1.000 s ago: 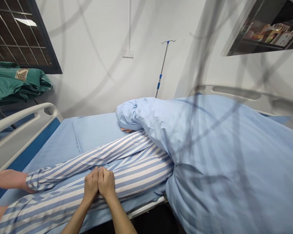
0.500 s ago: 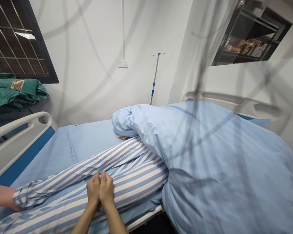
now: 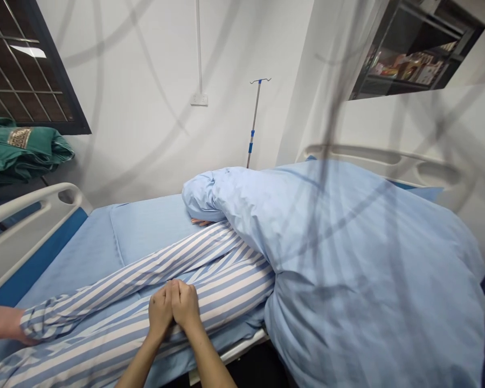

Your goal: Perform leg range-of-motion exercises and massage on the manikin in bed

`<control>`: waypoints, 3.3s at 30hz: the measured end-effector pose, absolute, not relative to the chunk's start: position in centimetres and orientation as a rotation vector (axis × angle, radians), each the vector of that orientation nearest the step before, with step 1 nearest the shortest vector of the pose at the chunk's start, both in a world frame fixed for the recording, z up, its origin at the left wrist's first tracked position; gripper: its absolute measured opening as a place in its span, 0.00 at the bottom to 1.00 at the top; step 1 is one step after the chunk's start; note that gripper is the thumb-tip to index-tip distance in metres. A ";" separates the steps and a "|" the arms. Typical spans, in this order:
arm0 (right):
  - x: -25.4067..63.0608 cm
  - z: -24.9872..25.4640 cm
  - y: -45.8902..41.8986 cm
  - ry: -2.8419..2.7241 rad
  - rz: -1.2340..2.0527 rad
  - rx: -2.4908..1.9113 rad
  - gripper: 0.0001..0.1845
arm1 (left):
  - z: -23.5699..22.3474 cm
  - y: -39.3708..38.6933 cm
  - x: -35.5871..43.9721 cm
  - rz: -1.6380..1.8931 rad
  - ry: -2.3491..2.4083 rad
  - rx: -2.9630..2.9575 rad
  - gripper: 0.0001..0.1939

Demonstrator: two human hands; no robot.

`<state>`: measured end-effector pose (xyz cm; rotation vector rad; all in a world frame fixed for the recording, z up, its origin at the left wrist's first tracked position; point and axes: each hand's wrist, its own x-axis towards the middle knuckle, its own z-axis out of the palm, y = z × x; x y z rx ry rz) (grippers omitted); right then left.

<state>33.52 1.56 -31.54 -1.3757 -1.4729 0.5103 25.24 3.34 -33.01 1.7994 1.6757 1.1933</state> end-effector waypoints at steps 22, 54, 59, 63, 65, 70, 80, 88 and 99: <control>33.8 -30.2 1.3 -1.591 0.394 -1.461 0.22 | -33.2 2.7 26.4 1.347 1.488 1.438 0.21; 37.6 -29.7 0.9 -1.581 0.429 -1.467 0.22 | -32.3 2.6 29.9 1.294 1.493 1.616 0.20; 37.8 -31.4 1.1 -1.415 0.485 -1.403 0.21 | -31.6 2.3 30.7 1.301 1.492 1.577 0.20; 38.2 -31.7 1.4 -1.262 0.566 -1.328 0.21 | -30.2 1.9 32.4 1.419 1.403 1.321 0.21; 38.6 -31.8 1.6 -1.179 0.611 -1.279 0.22 | -29.7 1.8 33.3 1.456 1.347 1.260 0.21; 38.8 -32.4 1.8 -1.063 0.661 -1.219 0.21 | -30.7 2.0 33.7 1.404 1.396 1.290 0.21; 40.0 -29.0 1.3 -1.555 0.323 -1.475 0.17 | -32.2 2.6 33.1 1.309 1.422 1.526 0.20; 41.1 -31.2 1.4 -1.469 0.391 -1.448 0.20 | -31.9 2.9 33.8 1.218 1.606 1.526 0.21; 42.0 -31.5 1.8 -1.106 0.585 -1.262 0.22 | -29.8 2.3 36.6 1.384 1.276 1.221 0.22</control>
